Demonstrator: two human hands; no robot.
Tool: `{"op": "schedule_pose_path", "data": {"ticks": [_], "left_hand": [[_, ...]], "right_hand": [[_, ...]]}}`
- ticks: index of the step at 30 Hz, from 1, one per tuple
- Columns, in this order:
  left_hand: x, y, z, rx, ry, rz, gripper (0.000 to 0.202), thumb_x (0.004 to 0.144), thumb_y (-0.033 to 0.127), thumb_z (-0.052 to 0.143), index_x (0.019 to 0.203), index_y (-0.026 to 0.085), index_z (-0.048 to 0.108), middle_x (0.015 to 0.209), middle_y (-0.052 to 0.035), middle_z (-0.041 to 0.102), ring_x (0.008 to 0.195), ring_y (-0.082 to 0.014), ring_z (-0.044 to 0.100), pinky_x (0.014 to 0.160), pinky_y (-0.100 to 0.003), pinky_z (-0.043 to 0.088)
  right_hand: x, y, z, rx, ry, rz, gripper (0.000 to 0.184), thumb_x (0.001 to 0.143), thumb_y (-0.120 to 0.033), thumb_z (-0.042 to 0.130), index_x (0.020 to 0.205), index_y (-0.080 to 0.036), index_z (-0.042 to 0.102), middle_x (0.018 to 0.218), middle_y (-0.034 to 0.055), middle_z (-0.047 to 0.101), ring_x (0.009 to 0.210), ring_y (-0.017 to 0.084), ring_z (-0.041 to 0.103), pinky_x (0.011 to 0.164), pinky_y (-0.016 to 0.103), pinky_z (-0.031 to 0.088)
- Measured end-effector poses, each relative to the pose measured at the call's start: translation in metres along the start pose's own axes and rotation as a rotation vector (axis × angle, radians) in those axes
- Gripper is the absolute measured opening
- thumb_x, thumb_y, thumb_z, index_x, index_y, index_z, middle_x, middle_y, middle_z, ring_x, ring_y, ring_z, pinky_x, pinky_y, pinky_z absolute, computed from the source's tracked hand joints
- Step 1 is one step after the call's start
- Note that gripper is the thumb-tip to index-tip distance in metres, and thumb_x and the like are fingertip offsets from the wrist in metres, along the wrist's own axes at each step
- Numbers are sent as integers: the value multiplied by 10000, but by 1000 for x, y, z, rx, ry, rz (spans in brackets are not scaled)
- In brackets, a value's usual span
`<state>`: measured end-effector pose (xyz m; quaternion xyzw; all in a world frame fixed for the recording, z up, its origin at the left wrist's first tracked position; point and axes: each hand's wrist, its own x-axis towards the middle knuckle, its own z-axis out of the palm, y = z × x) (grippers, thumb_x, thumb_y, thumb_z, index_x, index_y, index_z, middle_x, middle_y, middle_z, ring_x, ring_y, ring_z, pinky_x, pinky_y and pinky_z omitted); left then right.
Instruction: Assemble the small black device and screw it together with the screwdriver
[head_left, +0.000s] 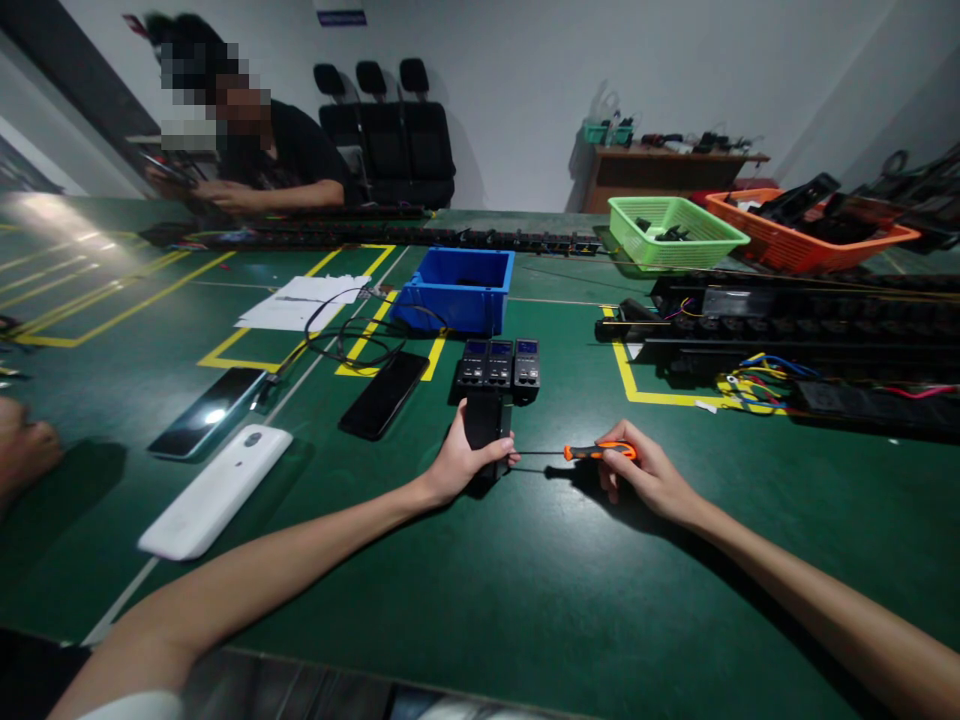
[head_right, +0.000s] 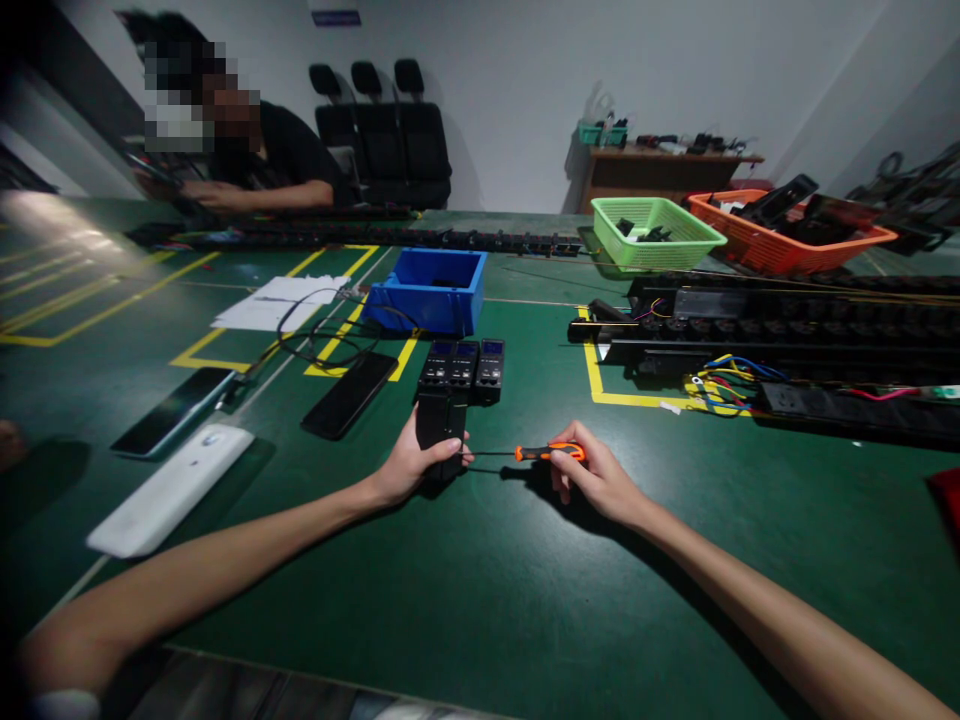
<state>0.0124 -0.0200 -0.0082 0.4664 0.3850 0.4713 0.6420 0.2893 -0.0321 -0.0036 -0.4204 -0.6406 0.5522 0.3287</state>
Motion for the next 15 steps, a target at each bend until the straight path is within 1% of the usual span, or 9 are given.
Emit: {"op": "schedule_pose_path", "data": {"ticks": [4,7,10,12,15], "left_hand": [[0,1,1,8,4,-3,542,731,274,747,1060,212,322,903,-13,615,695,-164,699,694,-353,590],[0,0,0,5,6,-7,552,722,279,752,1065,212,325,910,-19,619,696,-167,700,697,-363,592],[0,-1,-1,6,4,0,556,721,292,751,1072,213,326,915,-23,623,697,-170,699,698,-372,593],[1,-2,-1,8,2,2,562,720,297,752,1074,215,323,915,-25,624,699,-172,699,700,-375,593],[1,-3,-1,5,0,3,566,722,295,751,1079,216,319,914,-26,625,701,-173,699,700,-377,592]], "right_hand": [[1,0,0,-1,-2,-2,230,941,-432,477,941,-211,414,648,-26,600,525,127,568,521,261,430],[1,2,0,11,-13,-1,250,920,-438,512,1003,-223,415,736,-12,611,593,134,582,572,280,462],[0,4,-1,-34,-3,-22,288,891,-414,568,1052,-236,409,802,-6,595,648,135,577,616,292,472],[0,4,-2,-71,15,-39,269,889,-399,576,1032,-233,420,784,-12,574,652,132,562,619,286,460],[-1,5,-2,-55,18,-36,244,896,-391,570,1002,-225,426,767,-13,571,650,131,554,615,279,452]]}}
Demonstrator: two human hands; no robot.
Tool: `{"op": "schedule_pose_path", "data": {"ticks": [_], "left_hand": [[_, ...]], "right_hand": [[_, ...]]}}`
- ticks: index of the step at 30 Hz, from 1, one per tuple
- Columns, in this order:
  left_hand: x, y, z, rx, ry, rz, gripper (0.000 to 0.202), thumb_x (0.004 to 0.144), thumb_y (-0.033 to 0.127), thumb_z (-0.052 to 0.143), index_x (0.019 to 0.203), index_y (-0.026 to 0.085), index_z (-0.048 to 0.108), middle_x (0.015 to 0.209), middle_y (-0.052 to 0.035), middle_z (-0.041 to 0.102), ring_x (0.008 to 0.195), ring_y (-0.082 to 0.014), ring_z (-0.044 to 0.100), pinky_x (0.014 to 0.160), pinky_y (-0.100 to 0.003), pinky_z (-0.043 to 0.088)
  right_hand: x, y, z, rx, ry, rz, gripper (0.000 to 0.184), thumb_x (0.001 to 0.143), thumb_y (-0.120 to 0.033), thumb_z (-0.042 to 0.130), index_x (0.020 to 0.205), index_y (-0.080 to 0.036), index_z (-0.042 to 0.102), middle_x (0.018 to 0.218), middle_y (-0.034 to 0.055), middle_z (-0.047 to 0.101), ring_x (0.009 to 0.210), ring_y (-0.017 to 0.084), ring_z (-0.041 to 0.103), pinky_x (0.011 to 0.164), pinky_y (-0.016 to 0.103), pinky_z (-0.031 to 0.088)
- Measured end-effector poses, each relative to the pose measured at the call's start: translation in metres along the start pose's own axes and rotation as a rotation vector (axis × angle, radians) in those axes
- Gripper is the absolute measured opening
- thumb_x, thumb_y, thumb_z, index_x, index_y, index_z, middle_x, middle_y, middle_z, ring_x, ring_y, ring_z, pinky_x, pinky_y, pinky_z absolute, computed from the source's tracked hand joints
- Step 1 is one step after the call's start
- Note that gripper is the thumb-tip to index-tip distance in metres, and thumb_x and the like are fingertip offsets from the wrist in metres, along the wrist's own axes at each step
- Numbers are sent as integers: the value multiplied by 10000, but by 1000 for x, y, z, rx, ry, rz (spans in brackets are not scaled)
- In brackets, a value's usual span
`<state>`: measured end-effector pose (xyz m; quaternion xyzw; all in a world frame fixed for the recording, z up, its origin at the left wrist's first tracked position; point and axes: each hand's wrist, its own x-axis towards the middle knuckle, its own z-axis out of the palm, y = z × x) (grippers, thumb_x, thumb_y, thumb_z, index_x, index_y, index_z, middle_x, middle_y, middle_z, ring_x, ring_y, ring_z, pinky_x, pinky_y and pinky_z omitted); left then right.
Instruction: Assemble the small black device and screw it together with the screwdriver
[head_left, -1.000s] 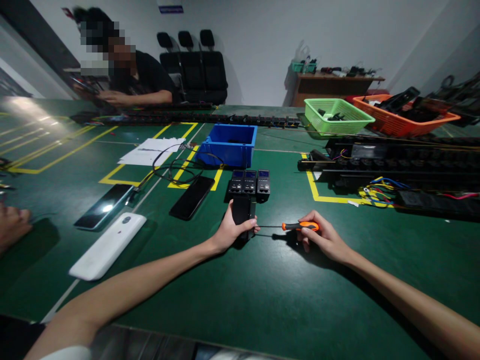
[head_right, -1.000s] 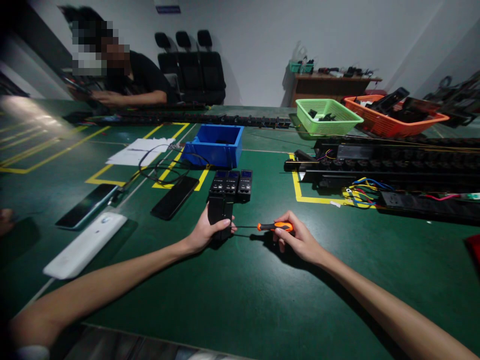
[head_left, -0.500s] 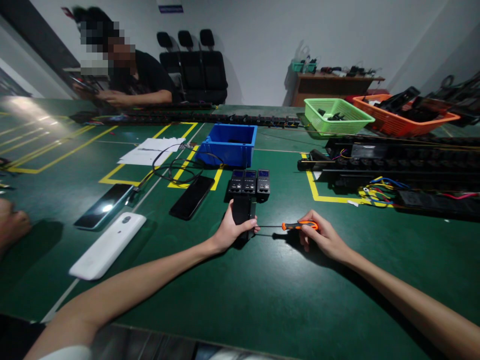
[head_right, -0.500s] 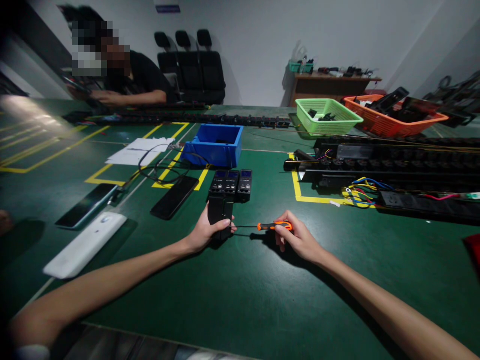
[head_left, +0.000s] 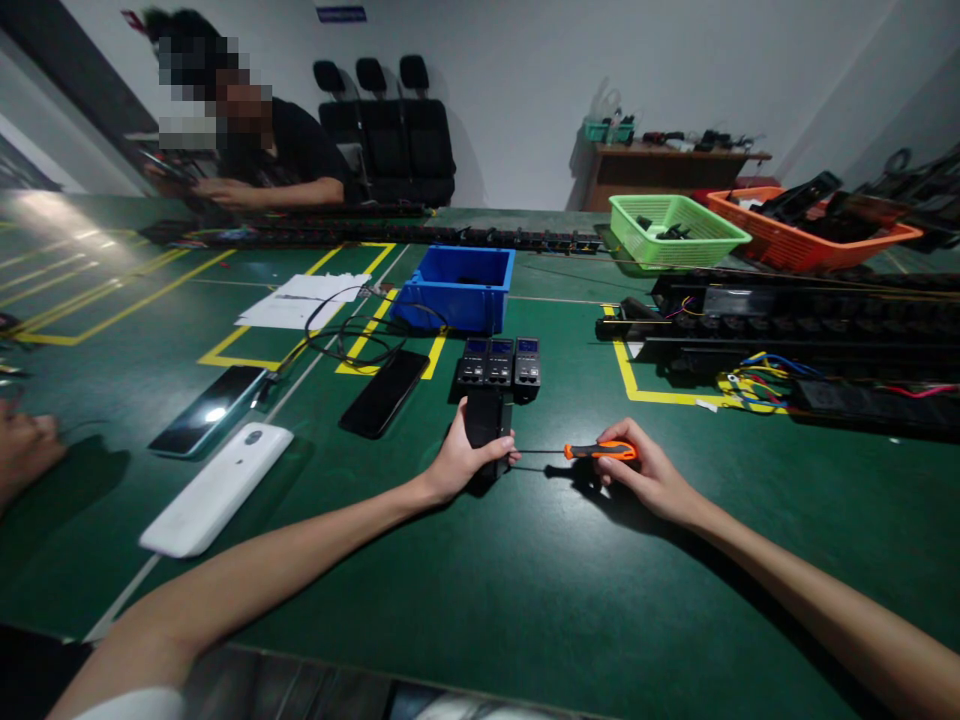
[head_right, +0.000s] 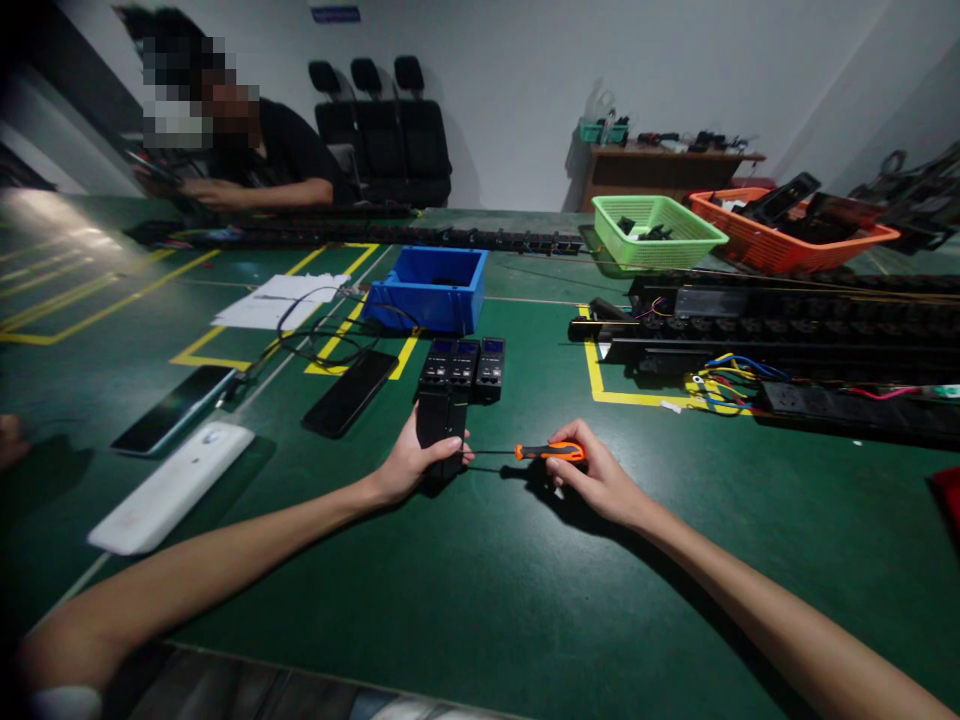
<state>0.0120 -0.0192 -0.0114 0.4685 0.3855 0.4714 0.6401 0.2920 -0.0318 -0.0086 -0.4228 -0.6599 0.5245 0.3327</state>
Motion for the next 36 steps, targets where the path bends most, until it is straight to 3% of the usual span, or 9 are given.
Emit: {"op": "schedule_pose_path", "data": {"ticks": [19,27,36], "left_hand": [[0,1,0,-5,4,2,550,730,280,751,1068,212,322,908,-19,620,695,-169,697,699,-370,590],[0,0,0,2,-7,6,545,735,277,748,1068,211,322,910,-20,623,703,-172,699,706,-378,592],[0,1,0,2,-10,12,525,742,274,741,1057,209,326,909,-17,620,700,-169,698,698,-371,594]], "right_hand": [[1,-3,0,-27,-22,0,192,938,-382,507,947,-199,447,622,-36,578,541,114,536,560,251,411],[1,-2,-1,-58,-19,-14,242,889,-356,584,1033,-224,441,822,-3,594,664,132,587,631,278,467],[0,0,-1,-26,-18,11,221,892,-351,586,1006,-203,468,764,-6,602,655,130,580,637,280,471]]}}
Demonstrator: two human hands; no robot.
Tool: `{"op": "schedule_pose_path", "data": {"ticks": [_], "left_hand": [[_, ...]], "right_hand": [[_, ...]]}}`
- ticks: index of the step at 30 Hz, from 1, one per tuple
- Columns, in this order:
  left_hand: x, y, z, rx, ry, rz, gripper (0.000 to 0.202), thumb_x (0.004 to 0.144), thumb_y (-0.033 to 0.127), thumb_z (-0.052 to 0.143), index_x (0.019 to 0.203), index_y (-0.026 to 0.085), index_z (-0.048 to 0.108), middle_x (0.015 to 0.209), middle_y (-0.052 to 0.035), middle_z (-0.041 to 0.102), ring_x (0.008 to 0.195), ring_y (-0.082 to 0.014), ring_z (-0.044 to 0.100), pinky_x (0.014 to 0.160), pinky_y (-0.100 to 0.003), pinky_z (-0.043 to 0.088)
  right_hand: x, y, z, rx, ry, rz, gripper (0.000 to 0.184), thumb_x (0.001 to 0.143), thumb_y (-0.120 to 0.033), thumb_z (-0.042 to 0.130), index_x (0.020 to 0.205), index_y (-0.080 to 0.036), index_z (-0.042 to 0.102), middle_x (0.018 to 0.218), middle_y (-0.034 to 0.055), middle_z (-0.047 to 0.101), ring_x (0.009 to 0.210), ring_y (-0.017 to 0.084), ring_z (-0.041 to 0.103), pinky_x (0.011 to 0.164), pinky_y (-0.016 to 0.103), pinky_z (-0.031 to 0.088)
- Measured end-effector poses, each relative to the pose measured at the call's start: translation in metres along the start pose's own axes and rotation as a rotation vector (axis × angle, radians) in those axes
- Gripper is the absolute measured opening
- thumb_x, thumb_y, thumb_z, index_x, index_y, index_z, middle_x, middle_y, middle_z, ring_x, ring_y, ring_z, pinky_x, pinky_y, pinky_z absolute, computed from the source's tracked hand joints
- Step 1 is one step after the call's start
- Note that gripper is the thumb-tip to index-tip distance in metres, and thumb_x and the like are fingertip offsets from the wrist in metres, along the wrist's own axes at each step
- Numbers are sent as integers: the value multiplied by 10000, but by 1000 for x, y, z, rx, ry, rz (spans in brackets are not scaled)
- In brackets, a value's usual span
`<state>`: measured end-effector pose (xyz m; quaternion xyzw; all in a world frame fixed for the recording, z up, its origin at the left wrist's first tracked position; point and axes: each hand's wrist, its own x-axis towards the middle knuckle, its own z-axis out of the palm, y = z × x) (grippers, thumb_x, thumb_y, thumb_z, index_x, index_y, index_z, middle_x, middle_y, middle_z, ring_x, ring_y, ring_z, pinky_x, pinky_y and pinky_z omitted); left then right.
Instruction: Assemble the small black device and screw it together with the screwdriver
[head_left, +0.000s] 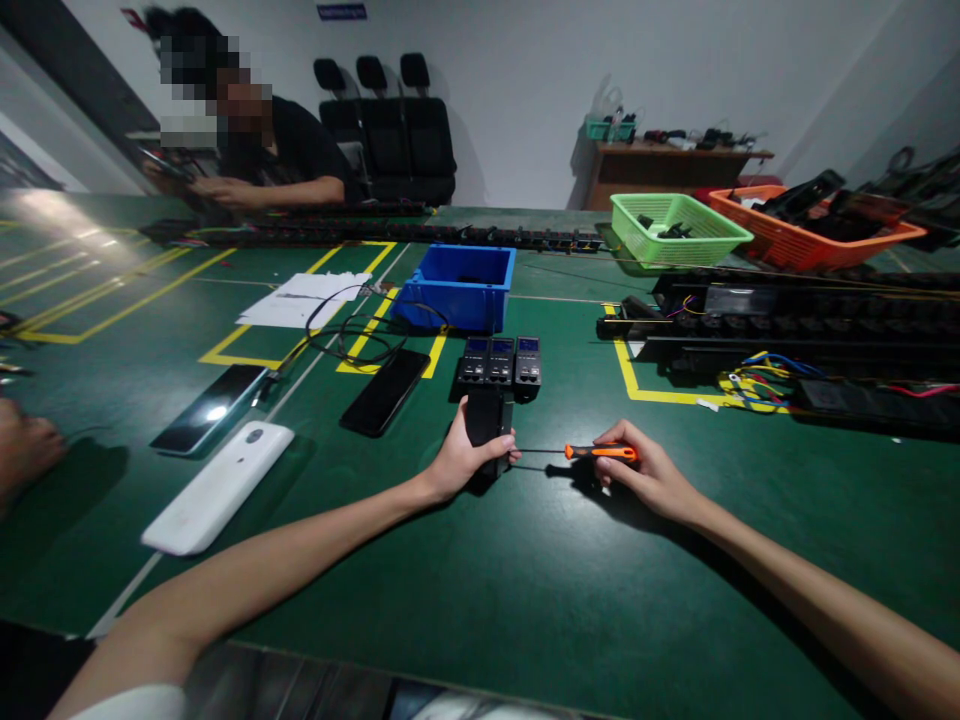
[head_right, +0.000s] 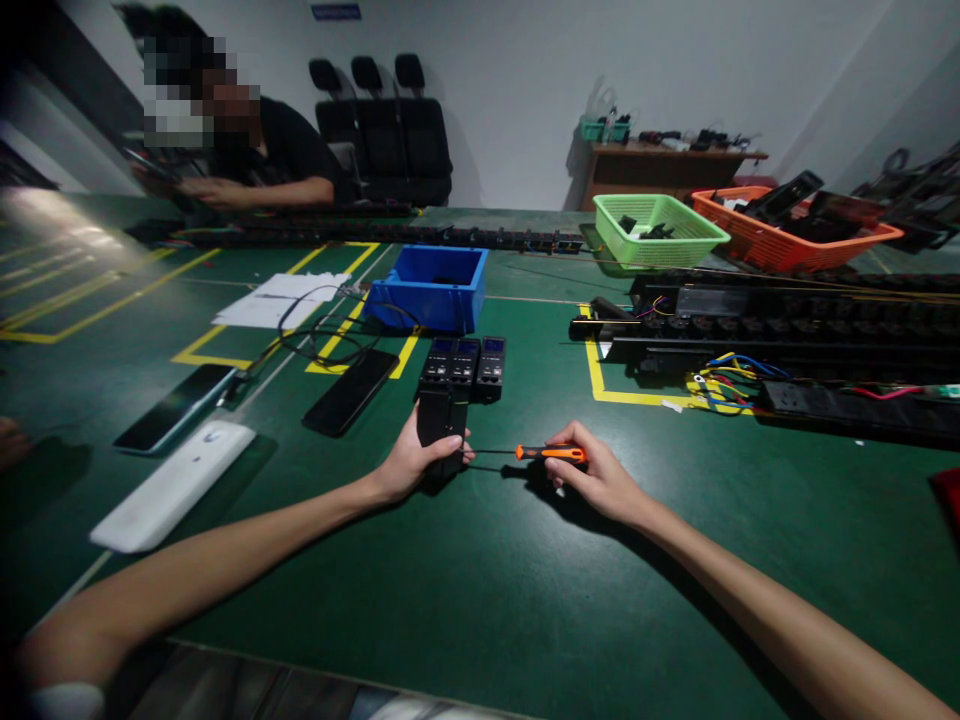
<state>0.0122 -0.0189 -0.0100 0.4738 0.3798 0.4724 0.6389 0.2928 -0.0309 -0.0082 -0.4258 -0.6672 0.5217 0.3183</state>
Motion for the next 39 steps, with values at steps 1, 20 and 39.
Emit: {"op": "schedule_pose_path", "data": {"ticks": [1,20,39], "left_hand": [[0,0,0,-1,2,-1,524,741,274,741,1056,208,327,907,-17,620,699,-168,698,697,-368,594],[0,0,0,-9,14,-13,540,728,281,750,1061,210,331,906,-20,620,691,-170,696,703,-383,591],[0,1,1,-5,5,-5,538,736,287,743,1061,213,320,899,-18,624,690,-164,696,699,-366,589]], "right_hand": [[0,0,0,4,-5,-1,221,895,-351,583,1006,-202,466,753,-9,600,645,128,578,632,280,470],[1,-5,2,-18,-16,15,210,928,-392,519,927,-189,466,615,-36,566,539,113,528,558,255,416],[1,-8,2,-51,-8,12,241,884,-402,579,942,-198,464,675,-27,581,580,128,574,583,274,472]]}}
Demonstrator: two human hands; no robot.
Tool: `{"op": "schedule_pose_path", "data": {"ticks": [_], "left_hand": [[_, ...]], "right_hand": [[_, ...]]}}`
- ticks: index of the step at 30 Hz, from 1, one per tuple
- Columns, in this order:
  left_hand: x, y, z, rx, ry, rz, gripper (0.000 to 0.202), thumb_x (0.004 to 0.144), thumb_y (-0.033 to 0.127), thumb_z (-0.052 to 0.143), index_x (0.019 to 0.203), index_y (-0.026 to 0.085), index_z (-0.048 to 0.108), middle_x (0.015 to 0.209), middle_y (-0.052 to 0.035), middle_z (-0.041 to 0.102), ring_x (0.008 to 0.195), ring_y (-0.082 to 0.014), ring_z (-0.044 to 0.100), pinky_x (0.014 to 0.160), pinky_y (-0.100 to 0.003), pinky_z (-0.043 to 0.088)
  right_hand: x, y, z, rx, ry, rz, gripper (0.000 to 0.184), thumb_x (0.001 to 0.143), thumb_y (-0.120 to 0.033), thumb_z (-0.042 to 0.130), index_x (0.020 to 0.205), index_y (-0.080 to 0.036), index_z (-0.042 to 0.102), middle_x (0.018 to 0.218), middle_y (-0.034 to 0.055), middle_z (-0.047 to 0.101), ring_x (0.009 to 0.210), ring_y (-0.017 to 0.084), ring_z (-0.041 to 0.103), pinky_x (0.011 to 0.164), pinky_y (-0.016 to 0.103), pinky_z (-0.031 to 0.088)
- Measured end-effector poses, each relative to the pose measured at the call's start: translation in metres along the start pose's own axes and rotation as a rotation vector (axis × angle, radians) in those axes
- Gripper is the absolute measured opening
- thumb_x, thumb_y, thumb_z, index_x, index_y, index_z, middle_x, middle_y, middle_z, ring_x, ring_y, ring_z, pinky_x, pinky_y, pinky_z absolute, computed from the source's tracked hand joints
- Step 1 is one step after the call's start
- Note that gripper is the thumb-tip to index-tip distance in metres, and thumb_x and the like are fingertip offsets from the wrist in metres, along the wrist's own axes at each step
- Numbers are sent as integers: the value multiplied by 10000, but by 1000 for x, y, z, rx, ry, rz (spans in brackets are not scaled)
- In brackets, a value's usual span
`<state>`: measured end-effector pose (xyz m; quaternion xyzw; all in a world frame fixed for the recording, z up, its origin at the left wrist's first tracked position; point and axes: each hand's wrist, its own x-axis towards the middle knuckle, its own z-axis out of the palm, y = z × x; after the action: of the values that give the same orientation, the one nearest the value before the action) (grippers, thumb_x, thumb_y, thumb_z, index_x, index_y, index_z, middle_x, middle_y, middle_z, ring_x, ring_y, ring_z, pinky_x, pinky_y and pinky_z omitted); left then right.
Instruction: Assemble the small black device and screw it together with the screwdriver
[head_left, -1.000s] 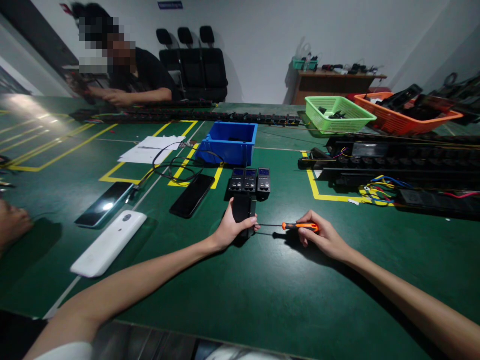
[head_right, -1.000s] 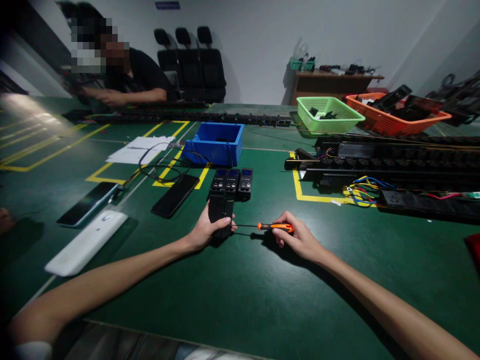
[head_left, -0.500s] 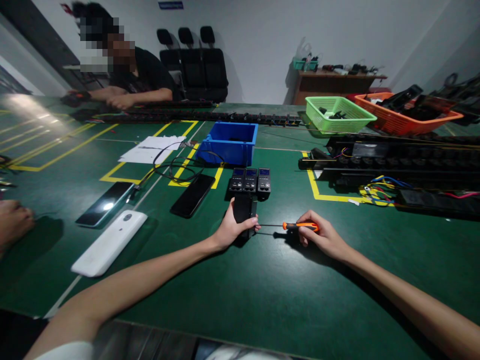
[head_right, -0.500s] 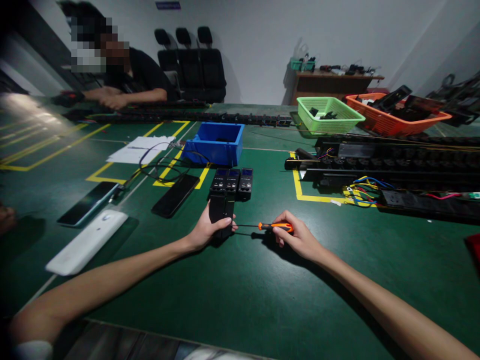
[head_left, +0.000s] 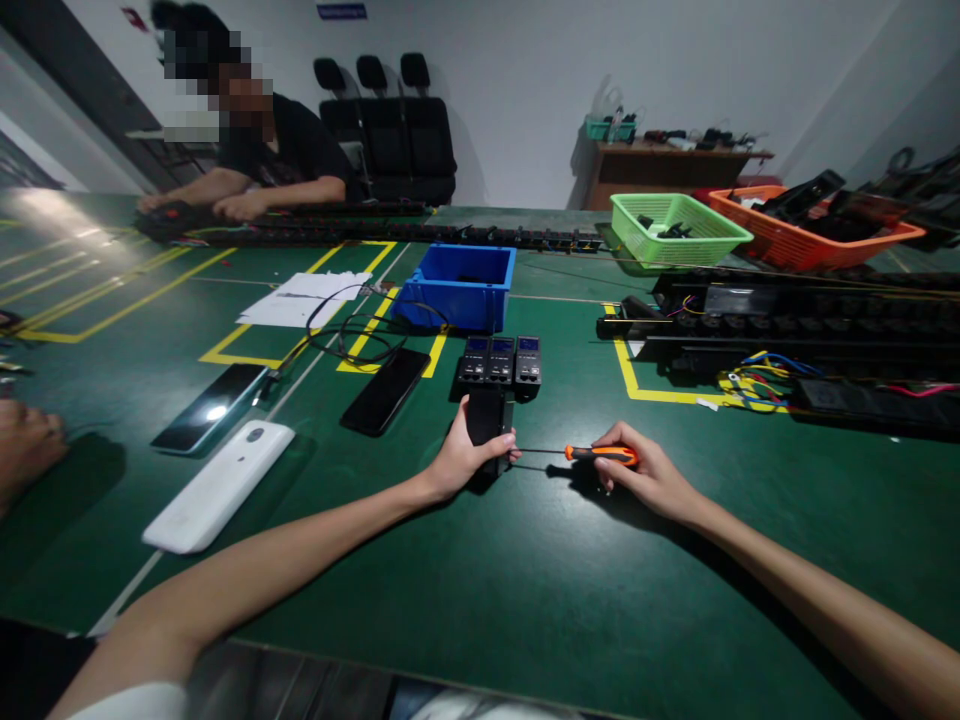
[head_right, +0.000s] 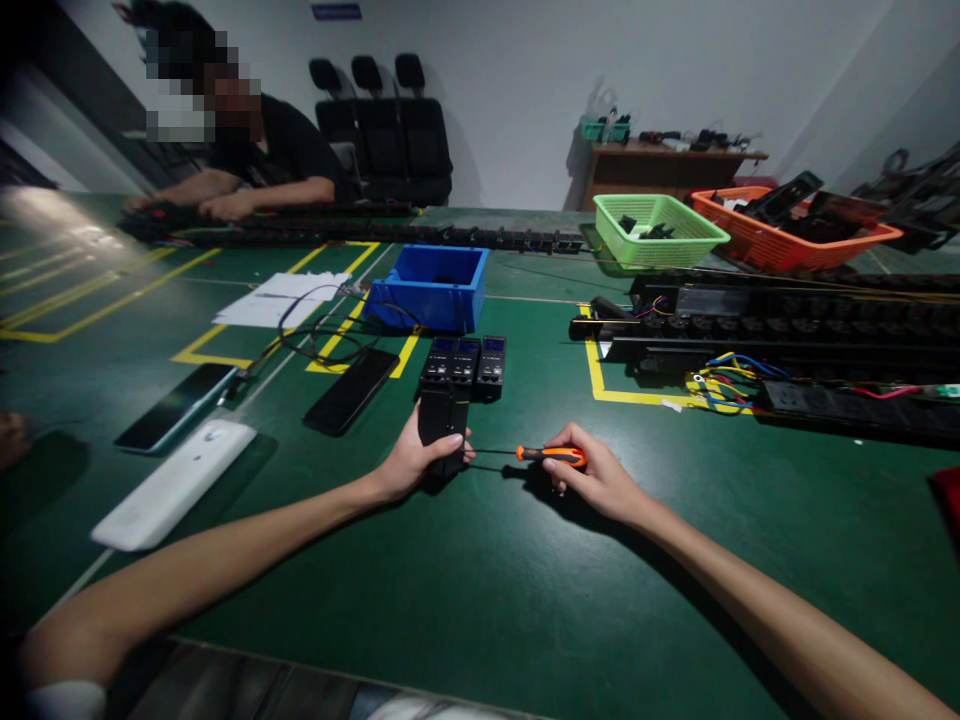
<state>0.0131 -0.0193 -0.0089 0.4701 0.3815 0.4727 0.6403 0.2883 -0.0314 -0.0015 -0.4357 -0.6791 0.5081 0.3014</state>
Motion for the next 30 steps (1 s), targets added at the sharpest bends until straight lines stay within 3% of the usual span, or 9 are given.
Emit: {"op": "schedule_pose_path", "data": {"ticks": [30], "left_hand": [[1,-1,-1,-8,-10,-11,536,735,274,745,1063,213,326,899,-14,626,689,-160,697,709,-375,594]], "right_hand": [[-1,0,-1,-46,-5,-19,247,890,-421,563,924,-196,466,671,-23,584,557,130,577,569,270,456]]}}
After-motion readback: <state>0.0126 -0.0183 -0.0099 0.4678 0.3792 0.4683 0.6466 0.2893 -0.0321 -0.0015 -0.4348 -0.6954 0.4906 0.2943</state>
